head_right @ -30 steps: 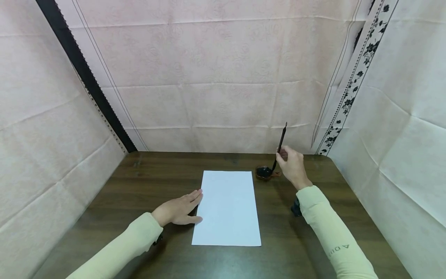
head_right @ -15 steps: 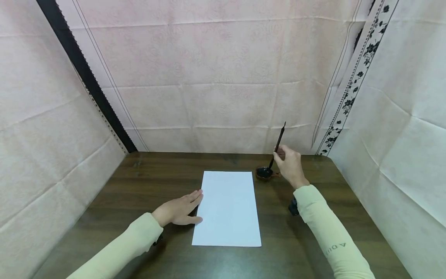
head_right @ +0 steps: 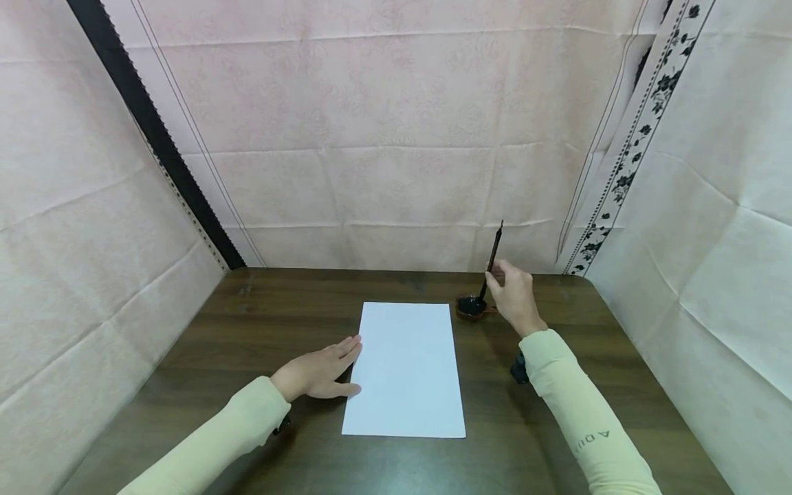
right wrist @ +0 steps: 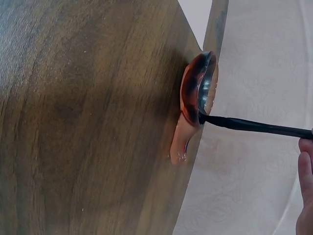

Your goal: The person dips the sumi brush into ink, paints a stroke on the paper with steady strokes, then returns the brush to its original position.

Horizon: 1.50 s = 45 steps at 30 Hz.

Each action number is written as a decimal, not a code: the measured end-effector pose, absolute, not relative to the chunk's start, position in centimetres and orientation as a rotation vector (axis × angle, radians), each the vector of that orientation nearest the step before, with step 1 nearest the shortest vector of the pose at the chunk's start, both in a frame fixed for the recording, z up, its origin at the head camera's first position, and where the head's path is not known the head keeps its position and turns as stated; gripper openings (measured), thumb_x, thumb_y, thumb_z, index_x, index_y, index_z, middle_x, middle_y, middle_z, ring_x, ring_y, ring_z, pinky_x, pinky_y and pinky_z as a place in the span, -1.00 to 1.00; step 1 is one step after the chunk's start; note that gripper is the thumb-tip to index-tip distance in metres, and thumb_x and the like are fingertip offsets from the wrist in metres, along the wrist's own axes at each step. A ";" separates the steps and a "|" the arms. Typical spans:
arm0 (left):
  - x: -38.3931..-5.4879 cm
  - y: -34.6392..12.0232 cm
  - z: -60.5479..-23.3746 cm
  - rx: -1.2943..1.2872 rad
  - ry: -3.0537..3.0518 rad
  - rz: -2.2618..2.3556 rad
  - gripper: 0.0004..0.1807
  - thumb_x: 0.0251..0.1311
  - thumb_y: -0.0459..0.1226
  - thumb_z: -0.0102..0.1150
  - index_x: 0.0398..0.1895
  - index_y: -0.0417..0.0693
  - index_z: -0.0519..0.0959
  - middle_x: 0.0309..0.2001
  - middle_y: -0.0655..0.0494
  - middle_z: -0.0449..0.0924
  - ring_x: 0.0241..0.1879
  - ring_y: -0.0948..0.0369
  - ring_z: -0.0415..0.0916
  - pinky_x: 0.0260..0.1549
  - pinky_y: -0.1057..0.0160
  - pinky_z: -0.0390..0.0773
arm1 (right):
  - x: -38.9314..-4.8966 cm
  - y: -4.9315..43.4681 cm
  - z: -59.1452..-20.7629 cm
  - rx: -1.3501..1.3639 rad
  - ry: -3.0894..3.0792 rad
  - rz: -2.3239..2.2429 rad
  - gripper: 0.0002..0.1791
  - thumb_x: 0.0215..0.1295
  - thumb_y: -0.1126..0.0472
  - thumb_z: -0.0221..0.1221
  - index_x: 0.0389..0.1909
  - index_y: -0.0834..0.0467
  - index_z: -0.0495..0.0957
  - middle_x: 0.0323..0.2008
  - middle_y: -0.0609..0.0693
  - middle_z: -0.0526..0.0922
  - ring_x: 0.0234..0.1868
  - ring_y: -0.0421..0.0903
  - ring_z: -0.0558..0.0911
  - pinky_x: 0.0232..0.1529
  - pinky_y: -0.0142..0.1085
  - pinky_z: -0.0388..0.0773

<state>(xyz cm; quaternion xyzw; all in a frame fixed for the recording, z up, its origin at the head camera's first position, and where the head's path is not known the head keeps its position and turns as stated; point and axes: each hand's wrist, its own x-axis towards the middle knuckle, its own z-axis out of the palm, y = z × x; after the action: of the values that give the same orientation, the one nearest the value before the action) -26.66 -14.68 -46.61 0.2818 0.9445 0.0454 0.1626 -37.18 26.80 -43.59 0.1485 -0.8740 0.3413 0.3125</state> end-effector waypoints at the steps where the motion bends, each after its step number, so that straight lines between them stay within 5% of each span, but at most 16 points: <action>1: -26.7 -14.7 -46.6 0.802 2.695 0.129 0.00 0.45 0.25 0.08 0.70 -0.15 0.06 0.74 -0.04 -0.07 0.73 0.04 -0.07 0.64 0.00 0.19 | -37.1 26.8 -43.6 0.396 -2.304 0.896 -0.81 0.46 0.38 0.27 0.01 0.31 0.68 -0.09 0.27 0.81 -0.06 0.20 0.81 -0.03 0.07 0.72; 18: -26.8 -14.8 -46.8 0.822 2.690 0.122 -0.01 0.47 0.24 0.07 0.70 -0.18 0.05 0.74 -0.06 -0.07 0.73 0.04 -0.07 0.66 0.01 0.15 | -37.0 26.9 -43.3 0.409 -2.304 0.873 -0.82 0.43 0.41 0.28 0.00 0.32 0.69 -0.10 0.27 0.81 -0.08 0.21 0.80 -0.03 0.07 0.72; 22: -26.7 -14.8 -46.8 0.845 2.685 0.110 -0.01 0.48 0.24 0.05 0.69 -0.21 0.06 0.74 -0.09 -0.06 0.73 0.03 -0.06 0.66 0.03 0.14 | -37.1 27.1 -43.0 0.413 -2.309 0.876 -0.82 0.46 0.36 0.28 0.01 0.31 0.69 -0.10 0.27 0.81 -0.09 0.18 0.81 -0.10 -0.22 0.74; 26: -26.8 -14.8 -46.8 0.840 2.685 0.105 -0.01 0.48 0.24 0.04 0.69 -0.20 0.06 0.74 -0.08 -0.07 0.73 0.03 -0.06 0.66 0.05 0.14 | -37.0 27.2 -42.7 0.425 -2.297 0.881 -0.82 0.46 0.34 0.29 0.00 0.30 0.69 -0.11 0.25 0.82 -0.10 0.17 0.82 -0.14 -0.67 0.51; 31: -26.8 -14.8 -46.9 0.831 2.686 0.107 0.00 0.48 0.26 0.04 0.70 -0.19 0.05 0.74 -0.06 -0.07 0.73 0.03 -0.07 0.66 0.05 0.15 | -36.8 27.1 -42.5 0.434 -2.295 0.889 -0.83 0.45 0.34 0.29 -0.02 0.30 0.69 -0.12 0.25 0.82 -0.11 0.17 0.81 -0.14 -0.79 0.36; 34: -26.8 -14.8 -46.9 0.827 2.687 0.105 0.00 0.47 0.26 0.04 0.70 -0.19 0.05 0.74 -0.06 -0.07 0.73 0.04 -0.07 0.66 0.05 0.15 | -36.7 27.1 -42.8 0.427 -2.309 0.895 -0.82 0.44 0.36 0.30 -0.01 0.30 0.69 -0.11 0.24 0.81 -0.09 0.16 0.80 -0.11 -0.66 0.50; 40: -26.7 -14.7 -46.9 0.824 2.685 0.106 0.00 0.47 0.26 0.05 0.70 -0.18 0.06 0.74 -0.05 -0.06 0.73 0.04 -0.07 0.66 0.05 0.16 | -36.7 27.0 -43.4 0.427 -2.333 0.899 -0.82 0.46 0.37 0.28 0.01 0.30 0.68 -0.09 0.25 0.80 -0.06 0.18 0.79 -0.04 0.00 0.72; 45: -26.8 -14.7 -46.8 0.825 2.688 0.108 0.00 0.47 0.26 0.05 0.70 -0.18 0.06 0.74 -0.06 -0.07 0.73 0.04 -0.07 0.66 0.04 0.16 | -36.8 27.1 -43.4 0.437 -2.324 0.898 -0.82 0.47 0.35 0.27 0.01 0.31 0.69 -0.08 0.26 0.81 -0.06 0.19 0.80 -0.04 0.06 0.72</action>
<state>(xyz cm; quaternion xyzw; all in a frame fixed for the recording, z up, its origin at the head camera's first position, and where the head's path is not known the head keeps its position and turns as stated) -26.75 -14.71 -46.75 0.2891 0.9425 0.0380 0.1631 -36.76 27.07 -43.45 0.1647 -0.8760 0.3387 0.3014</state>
